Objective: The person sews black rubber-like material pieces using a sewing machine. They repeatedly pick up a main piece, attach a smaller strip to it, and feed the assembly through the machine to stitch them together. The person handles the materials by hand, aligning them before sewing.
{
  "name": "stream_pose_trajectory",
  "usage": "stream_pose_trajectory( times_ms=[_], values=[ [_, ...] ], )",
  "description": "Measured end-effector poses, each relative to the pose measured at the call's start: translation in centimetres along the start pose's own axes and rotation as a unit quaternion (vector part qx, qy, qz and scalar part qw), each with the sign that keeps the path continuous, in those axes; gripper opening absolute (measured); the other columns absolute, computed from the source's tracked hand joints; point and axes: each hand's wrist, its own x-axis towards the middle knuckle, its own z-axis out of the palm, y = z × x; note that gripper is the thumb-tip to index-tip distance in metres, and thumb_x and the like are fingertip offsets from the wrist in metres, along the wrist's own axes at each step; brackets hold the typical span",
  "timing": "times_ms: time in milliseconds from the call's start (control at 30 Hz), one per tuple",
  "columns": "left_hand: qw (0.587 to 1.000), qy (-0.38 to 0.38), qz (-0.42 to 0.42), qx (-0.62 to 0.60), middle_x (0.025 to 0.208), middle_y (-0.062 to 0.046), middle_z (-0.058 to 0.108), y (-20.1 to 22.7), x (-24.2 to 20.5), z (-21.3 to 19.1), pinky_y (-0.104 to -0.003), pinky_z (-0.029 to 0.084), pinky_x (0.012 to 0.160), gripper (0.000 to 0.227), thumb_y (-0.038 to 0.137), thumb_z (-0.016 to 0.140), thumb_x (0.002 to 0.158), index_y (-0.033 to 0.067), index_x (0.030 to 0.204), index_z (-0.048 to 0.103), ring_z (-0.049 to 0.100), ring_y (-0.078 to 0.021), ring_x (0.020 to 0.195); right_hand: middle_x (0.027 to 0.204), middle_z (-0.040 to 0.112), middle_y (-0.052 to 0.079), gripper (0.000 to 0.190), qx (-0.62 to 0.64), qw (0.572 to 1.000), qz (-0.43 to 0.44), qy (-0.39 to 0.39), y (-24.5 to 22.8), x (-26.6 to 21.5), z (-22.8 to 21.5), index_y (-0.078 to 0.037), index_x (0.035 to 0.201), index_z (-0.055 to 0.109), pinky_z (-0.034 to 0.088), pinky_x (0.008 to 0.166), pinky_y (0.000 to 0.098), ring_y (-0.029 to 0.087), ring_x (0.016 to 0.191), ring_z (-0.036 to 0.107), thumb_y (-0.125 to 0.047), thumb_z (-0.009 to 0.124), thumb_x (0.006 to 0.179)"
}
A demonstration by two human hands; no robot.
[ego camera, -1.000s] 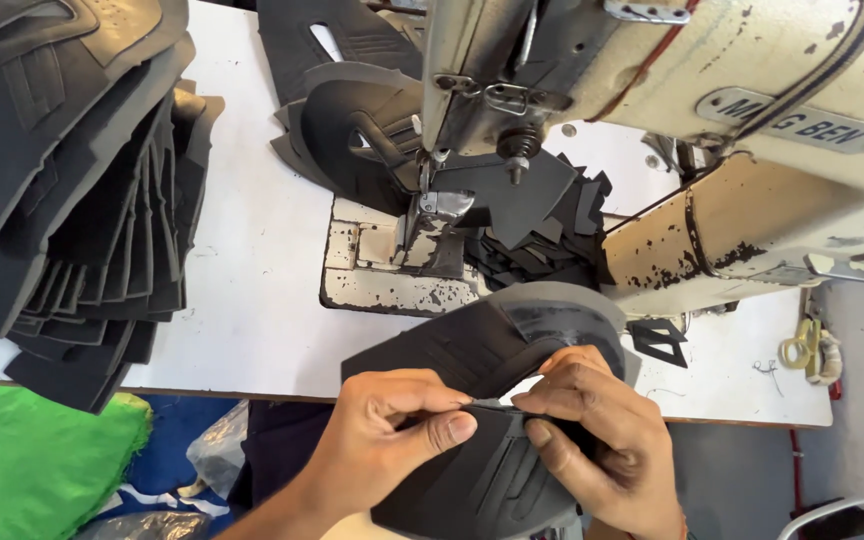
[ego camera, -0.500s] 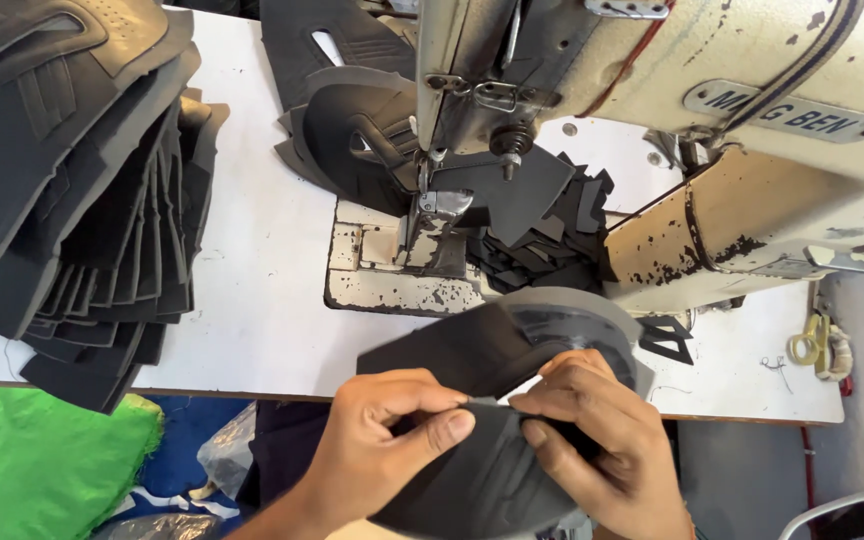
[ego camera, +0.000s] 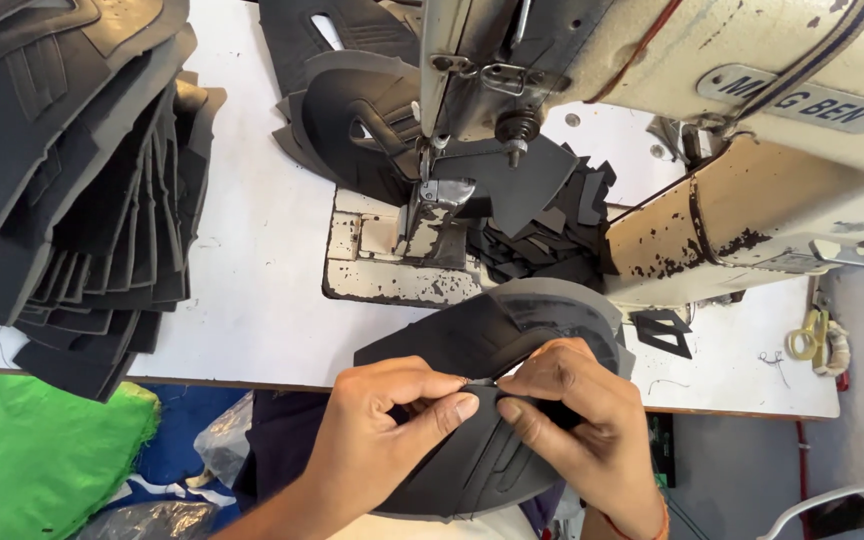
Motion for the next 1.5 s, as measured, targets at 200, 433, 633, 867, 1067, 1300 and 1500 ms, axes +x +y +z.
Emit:
stream_pose_trajectory(
  times_ms=[200, 433, 633, 867, 1067, 1300, 1500],
  values=[
    [0.999, -0.042, -0.018, -0.008, 0.069, -0.003, 0.070, 0.0, 0.4, -0.6, -0.024, 0.046, 0.054, 0.016, 0.013, 0.080, 0.087, 0.0001, 0.096, 0.081, 0.061, -0.0087, 0.061, 0.080, 0.070, 0.003, 0.016, 0.017, 1.000, -0.004, 0.005, 0.2, 0.0, 0.1, -0.002, 0.088, 0.077, 0.052, 0.079, 0.0320, 0.019, 0.083, 0.065, -0.002, 0.084, 0.074],
    [0.998, -0.061, -0.017, -0.023, 0.071, -0.005, 0.071, -0.7, 0.4, -0.9, -0.025, 0.048, 0.057, 0.019, 0.015, 0.080, 0.087, -0.0010, 0.097, 0.080, 0.062, -0.0100, 0.064, 0.077, 0.070, 0.002, 0.018, 0.026, 0.999, 0.020, 0.005, -0.1, 0.1, 0.4, -0.002, 0.088, 0.079, 0.051, 0.075, 0.0311, 0.018, 0.081, 0.064, -0.003, 0.086, 0.072],
    [0.994, -0.092, -0.056, -0.023, 0.074, -0.004, 0.070, -1.0, 0.5, -1.3, -0.025, 0.047, 0.058, 0.022, 0.017, 0.078, 0.089, -0.0005, 0.102, 0.080, 0.060, -0.0092, 0.065, 0.075, 0.070, 0.002, 0.018, 0.031, 0.999, 0.028, 0.018, 0.1, 0.0, 0.7, -0.002, 0.087, 0.079, 0.051, 0.074, 0.0314, 0.018, 0.079, 0.063, -0.002, 0.086, 0.071],
    [0.961, -0.156, -0.135, -0.184, 0.078, 0.001, 0.064, -3.4, 0.2, -1.0, -0.021, 0.043, 0.059, 0.026, 0.020, 0.082, 0.088, -0.0034, 0.098, 0.079, 0.054, -0.0038, 0.068, 0.084, 0.074, 0.007, 0.028, 0.044, 0.998, 0.036, -0.013, -0.3, -0.5, 0.3, 0.001, 0.104, 0.074, 0.051, 0.086, 0.0337, 0.020, 0.090, 0.066, 0.001, 0.078, 0.076],
    [0.901, -0.185, -0.166, -0.356, 0.077, 0.001, 0.060, -3.5, -0.3, -1.0, -0.021, 0.036, 0.059, 0.023, 0.016, 0.085, 0.087, -0.0056, 0.092, 0.079, 0.051, -0.0049, 0.068, 0.093, 0.078, 0.014, 0.042, 0.151, 0.986, 0.070, -0.027, -1.6, -1.2, -0.5, 0.007, 0.123, 0.066, 0.045, 0.102, 0.0407, 0.025, 0.099, 0.068, 0.003, 0.071, 0.081],
    [0.947, -0.155, -0.124, -0.254, 0.076, 0.001, 0.062, -1.8, -0.6, -1.2, -0.022, 0.036, 0.057, 0.020, 0.014, 0.083, 0.087, -0.0051, 0.094, 0.080, 0.051, -0.0045, 0.066, 0.096, 0.076, 0.010, 0.020, 0.054, 0.997, -0.042, -0.045, -1.9, -0.7, -0.7, 0.001, 0.100, 0.073, 0.049, 0.098, 0.0410, 0.024, 0.091, 0.071, 0.000, 0.073, 0.080],
    [0.994, -0.092, -0.049, -0.015, 0.069, -0.001, 0.064, 0.6, -0.6, -0.8, -0.024, 0.044, 0.054, 0.014, 0.012, 0.081, 0.085, 0.0019, 0.095, 0.082, 0.055, -0.0061, 0.062, 0.083, 0.074, 0.005, 0.021, -0.046, 0.999, -0.006, 0.007, -1.4, -0.9, 0.6, -0.003, 0.090, 0.073, 0.053, 0.083, 0.0343, 0.022, 0.087, 0.069, -0.003, 0.086, 0.074]
  ],
)
